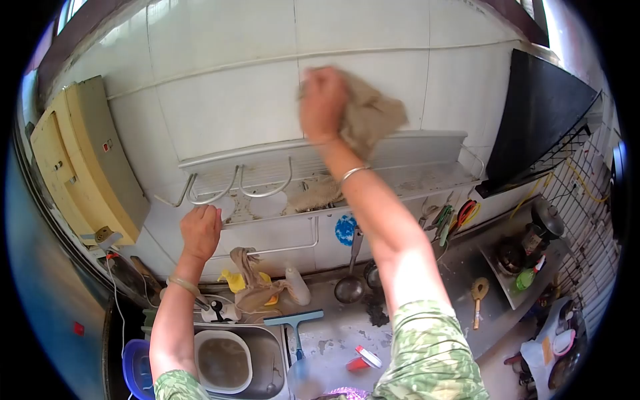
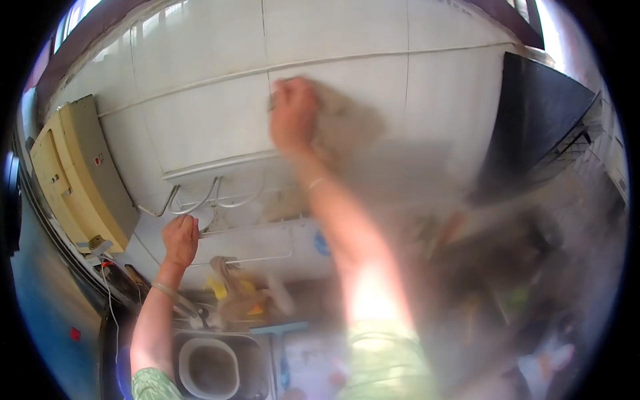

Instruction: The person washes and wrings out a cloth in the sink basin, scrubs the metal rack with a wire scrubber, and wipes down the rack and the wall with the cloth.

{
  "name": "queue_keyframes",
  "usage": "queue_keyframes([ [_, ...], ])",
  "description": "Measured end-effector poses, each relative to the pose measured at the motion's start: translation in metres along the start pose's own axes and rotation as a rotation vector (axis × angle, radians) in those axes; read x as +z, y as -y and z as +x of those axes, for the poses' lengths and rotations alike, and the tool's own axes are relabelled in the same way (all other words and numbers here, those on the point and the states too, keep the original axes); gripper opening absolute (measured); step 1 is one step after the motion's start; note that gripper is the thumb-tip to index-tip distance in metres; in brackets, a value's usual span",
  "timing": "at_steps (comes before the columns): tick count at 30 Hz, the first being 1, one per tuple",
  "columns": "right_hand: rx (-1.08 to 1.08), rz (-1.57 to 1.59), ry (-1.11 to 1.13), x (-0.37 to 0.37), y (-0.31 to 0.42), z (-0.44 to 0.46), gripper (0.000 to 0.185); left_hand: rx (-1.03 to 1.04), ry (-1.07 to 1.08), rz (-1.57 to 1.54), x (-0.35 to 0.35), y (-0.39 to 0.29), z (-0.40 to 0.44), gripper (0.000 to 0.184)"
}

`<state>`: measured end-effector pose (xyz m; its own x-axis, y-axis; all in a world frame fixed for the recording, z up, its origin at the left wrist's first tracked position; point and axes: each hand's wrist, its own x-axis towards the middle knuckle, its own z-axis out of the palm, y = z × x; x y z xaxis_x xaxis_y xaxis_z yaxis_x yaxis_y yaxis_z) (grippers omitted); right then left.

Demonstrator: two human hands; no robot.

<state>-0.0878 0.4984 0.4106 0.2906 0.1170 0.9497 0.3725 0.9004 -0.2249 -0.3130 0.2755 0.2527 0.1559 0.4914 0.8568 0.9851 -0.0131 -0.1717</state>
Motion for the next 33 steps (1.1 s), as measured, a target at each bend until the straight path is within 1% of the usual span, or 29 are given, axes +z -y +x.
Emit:
queue_keyframes([
  [1, -0.418, -0.135, 0.048, 0.003, 0.003, -0.016, 0.022, 0.003, -0.011, 0.007, 0.001, 0.001, 0.000, 0.018],
  [4, -0.412, 0.142, 0.457, -0.016, -0.011, -0.028, 0.022, 0.003, -0.032, 0.009, 0.005, 0.002, -0.003, 0.017],
  [7, -0.328, 0.138, 0.519, -0.054, -0.025, -0.034, 0.019, -0.004, -0.028, 0.010, 0.003, -0.001, -0.001, 0.015],
  [9, -0.025, -0.065, 0.565, -0.107, -0.038, -0.020, 0.026, -0.021, -0.010, 0.024, -0.002, -0.006, 0.001, 0.014],
  [12, 0.030, -0.323, 0.773, -0.169, -0.044, -0.038, 0.043, -0.034, -0.019, 0.010, 0.002, -0.002, -0.003, 0.015],
  [14, -0.227, -0.446, 0.732, -0.190, -0.041, -0.070, 0.056, -0.030, -0.025, 0.004, 0.007, 0.001, -0.003, 0.016],
  [16, -0.324, -0.487, 0.729, -0.192, -0.044, -0.085, 0.059, -0.039, 0.007, 0.022, 0.005, -0.002, -0.003, 0.017],
  [18, -0.292, -0.436, 0.765, -0.184, -0.046, -0.083, 0.053, -0.047, 0.024, 0.035, 0.002, -0.003, -0.001, 0.019],
  [21, -0.163, -0.565, 1.128, -0.165, -0.051, -0.069, 0.040, -0.053, 0.026, 0.037, 0.002, -0.005, 0.000, 0.020],
  [24, -0.176, -0.585, 1.124, -0.158, -0.051, -0.053, 0.036, -0.081, 0.080, 0.070, 0.001, -0.001, -0.003, 0.020],
  [27, 0.406, -0.160, 0.660, -0.165, -0.091, -0.019, 0.043, -0.071, 0.042, 0.075, 0.000, -0.004, -0.001, 0.020],
  [29, 0.606, 0.087, 0.228, -0.202, -0.070, 0.040, 0.050, -0.073, 0.047, 0.062, 0.000, -0.005, -0.002, 0.019],
  [30, 0.310, -0.378, -0.100, -0.186, -0.137, 0.058, 0.056, -0.075, 0.049, 0.058, 0.000, -0.004, -0.001, 0.019],
  [31, 0.377, -0.200, -0.132, -0.209, -0.125, 0.098, 0.061, -0.068, 0.044, 0.046, -0.002, -0.006, 0.000, 0.018],
  [32, 0.372, -0.261, -0.219, -0.213, -0.151, 0.129, 0.068, -0.066, 0.037, 0.039, -0.004, -0.009, 0.001, 0.018],
  [33, 0.274, -0.269, -0.233, -0.221, -0.152, 0.155, 0.066, -0.064, 0.027, 0.033, -0.006, -0.010, 0.002, 0.018],
])
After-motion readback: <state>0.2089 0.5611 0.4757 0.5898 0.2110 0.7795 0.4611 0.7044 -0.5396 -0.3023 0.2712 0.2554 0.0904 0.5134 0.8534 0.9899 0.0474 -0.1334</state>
